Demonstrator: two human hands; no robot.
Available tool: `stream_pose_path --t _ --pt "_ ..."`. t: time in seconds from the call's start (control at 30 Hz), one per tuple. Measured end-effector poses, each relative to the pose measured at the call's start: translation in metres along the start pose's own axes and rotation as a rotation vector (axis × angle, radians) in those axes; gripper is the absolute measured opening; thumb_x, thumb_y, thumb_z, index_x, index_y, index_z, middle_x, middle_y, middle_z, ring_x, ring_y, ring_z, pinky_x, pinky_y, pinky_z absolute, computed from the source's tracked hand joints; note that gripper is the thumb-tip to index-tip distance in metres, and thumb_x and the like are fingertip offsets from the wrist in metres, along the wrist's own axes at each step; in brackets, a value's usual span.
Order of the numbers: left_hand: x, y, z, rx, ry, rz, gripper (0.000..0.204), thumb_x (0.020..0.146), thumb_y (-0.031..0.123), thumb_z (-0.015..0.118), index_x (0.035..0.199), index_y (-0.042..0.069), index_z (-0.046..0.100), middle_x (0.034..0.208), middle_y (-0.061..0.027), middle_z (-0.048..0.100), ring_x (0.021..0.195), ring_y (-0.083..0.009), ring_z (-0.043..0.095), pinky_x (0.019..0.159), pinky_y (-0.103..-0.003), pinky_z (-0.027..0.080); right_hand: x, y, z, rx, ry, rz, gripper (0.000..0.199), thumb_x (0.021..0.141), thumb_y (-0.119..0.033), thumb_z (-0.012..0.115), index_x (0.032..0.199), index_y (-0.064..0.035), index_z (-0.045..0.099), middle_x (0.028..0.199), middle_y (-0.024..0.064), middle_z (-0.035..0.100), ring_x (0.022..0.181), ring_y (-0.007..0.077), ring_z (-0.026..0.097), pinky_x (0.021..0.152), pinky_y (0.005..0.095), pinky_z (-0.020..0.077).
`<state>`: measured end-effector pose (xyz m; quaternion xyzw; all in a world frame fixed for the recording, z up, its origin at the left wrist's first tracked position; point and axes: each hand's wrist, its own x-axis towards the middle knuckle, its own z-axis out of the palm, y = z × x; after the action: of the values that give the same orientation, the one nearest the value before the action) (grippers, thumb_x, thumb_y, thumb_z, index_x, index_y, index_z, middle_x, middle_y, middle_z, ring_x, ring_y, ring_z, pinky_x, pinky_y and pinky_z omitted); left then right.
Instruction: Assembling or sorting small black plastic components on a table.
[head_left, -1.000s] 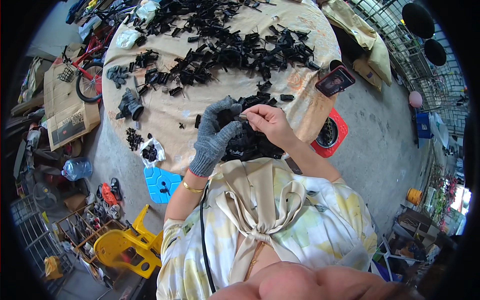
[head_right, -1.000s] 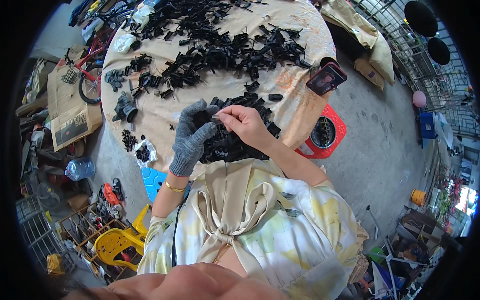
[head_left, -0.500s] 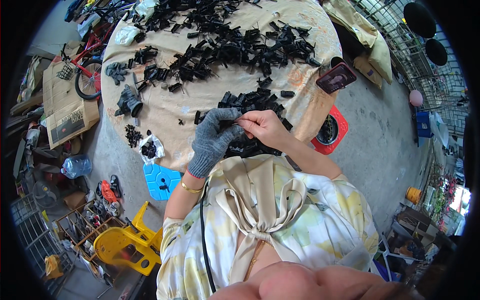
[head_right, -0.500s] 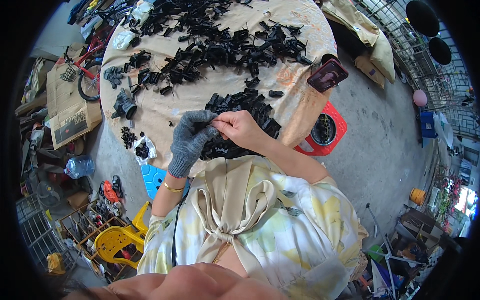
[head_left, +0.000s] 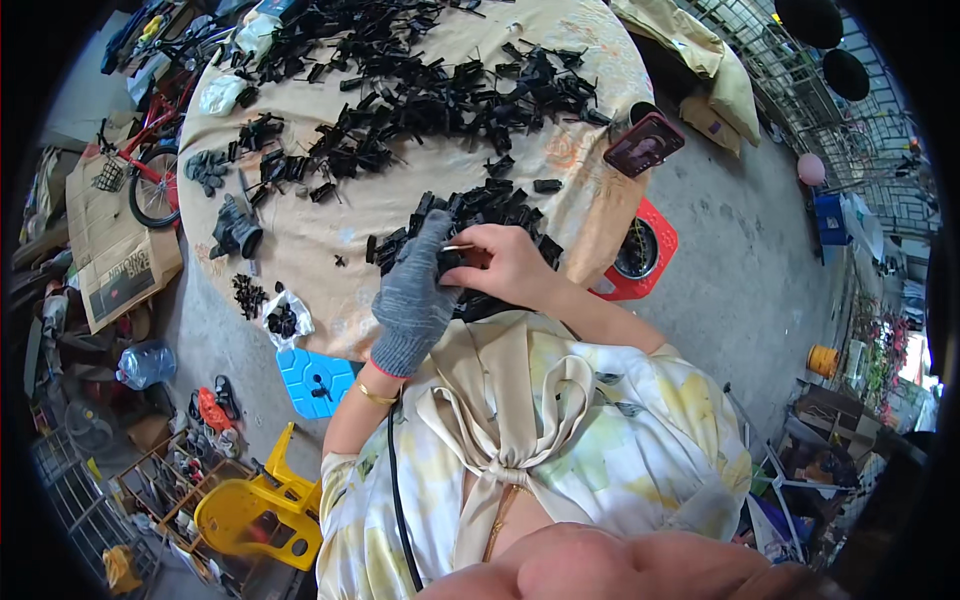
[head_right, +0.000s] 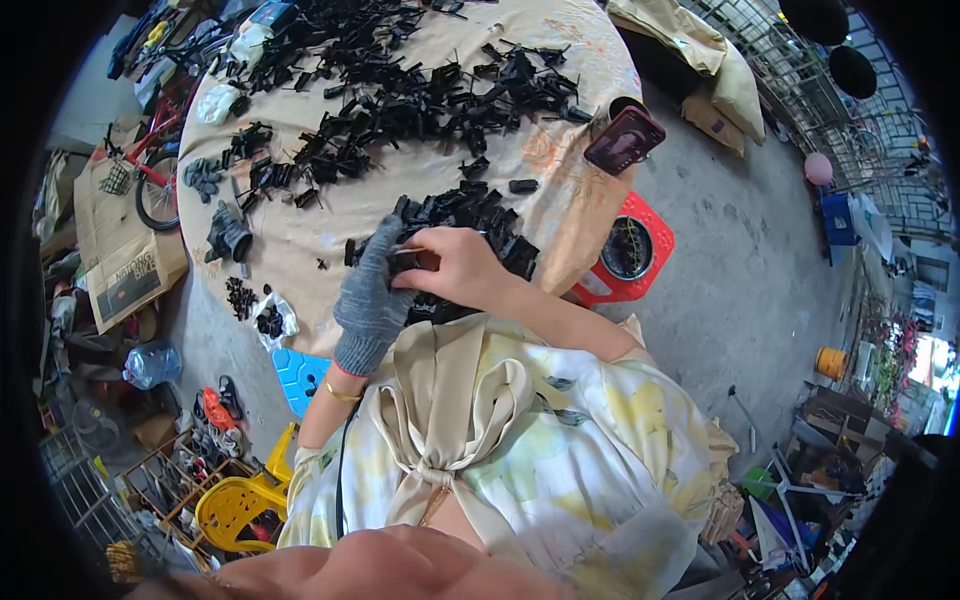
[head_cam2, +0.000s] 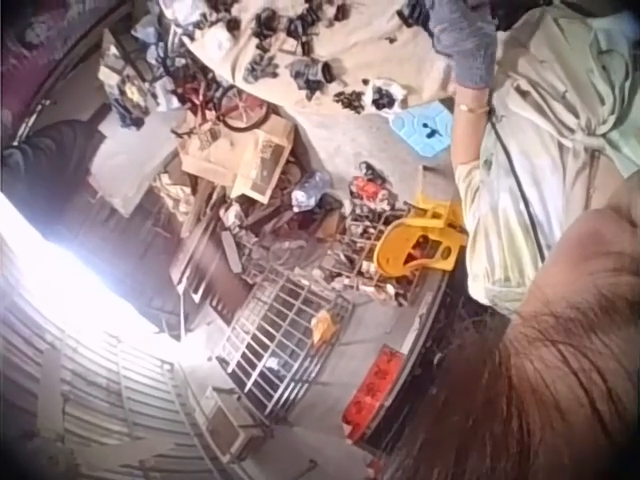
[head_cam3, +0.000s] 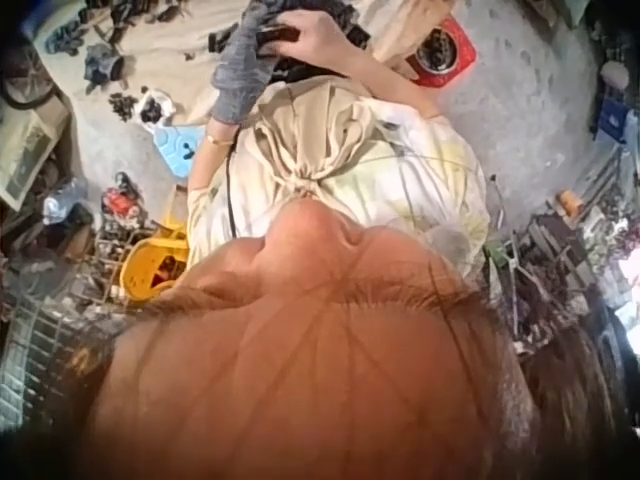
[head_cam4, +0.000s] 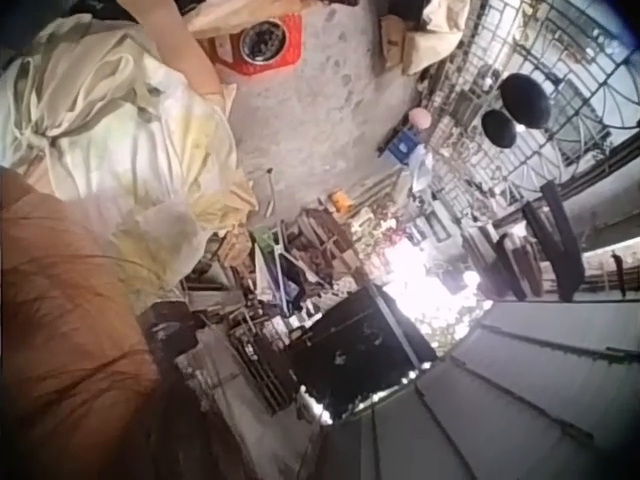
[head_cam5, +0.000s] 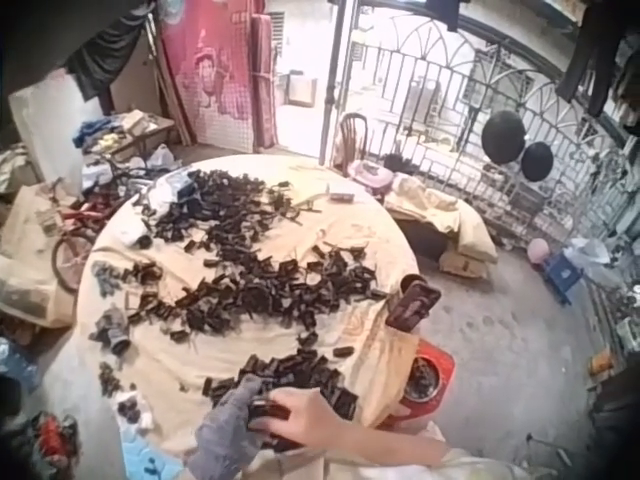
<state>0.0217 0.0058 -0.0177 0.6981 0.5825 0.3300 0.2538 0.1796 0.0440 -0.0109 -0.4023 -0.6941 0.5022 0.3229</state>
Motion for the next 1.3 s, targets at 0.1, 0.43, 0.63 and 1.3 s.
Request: stream_pose_path --t 0.1,0.43,0.63,1.3 --pt "0.001 0.008 -0.008 0.007 -0.087 0.013 0.066 0.07 0.001 0.066 0.129 0.007 0.037 0.107 -0.0115 0.059 0.09 -0.0186 0.06 0.077 -0.03 0.047 0.0 0.003 0.0 -0.073 0.044 -0.101 0.021 0.07 -0.012 0.072 0.087 -0.0014 0.064 0.065 0.001 0.058 0.057 0.0031 0.05 0.051 0.019 0.0397" --pt "-0.014 -0.005 -0.028 -1.343 -0.43 -0.433 0.052 0.067 0.006 0.07 0.113 -0.001 0.048 0.108 -0.0152 0.057 0.099 -0.0298 0.058 0.086 -0.042 0.048 -0.003 -0.001 -0.025 0.591 -0.194 0.2 0.014 0.076 -0.002 0.066 0.09 -0.0003 0.063 0.08 0.0002 0.062 0.072 0.0038 0.054 0.065 0.0175 0.044" --pt "-0.003 0.013 -0.023 -1.216 -0.436 -0.554 0.026 0.069 0.018 0.069 0.085 0.006 0.052 0.079 -0.0085 0.062 0.06 -0.0083 0.055 0.044 -0.018 0.042 0.001 -0.001 -0.025 0.5 -0.277 0.005 0.017 0.076 -0.002 0.067 0.092 0.0004 0.063 0.082 0.0014 0.062 0.073 0.0045 0.055 0.066 0.0185 0.0446" --pt "-0.011 0.003 -0.01 -0.963 -0.051 -0.361 0.035 0.078 0.0 0.061 0.112 0.002 0.05 0.111 -0.0079 0.053 0.099 -0.0126 0.052 0.083 -0.024 0.045 -0.012 -0.013 0.003 0.165 0.005 0.1 0.012 0.086 -0.011 0.054 0.084 -0.0002 0.058 0.059 0.004 0.056 0.053 0.0084 0.052 0.049 0.0236 0.0424"
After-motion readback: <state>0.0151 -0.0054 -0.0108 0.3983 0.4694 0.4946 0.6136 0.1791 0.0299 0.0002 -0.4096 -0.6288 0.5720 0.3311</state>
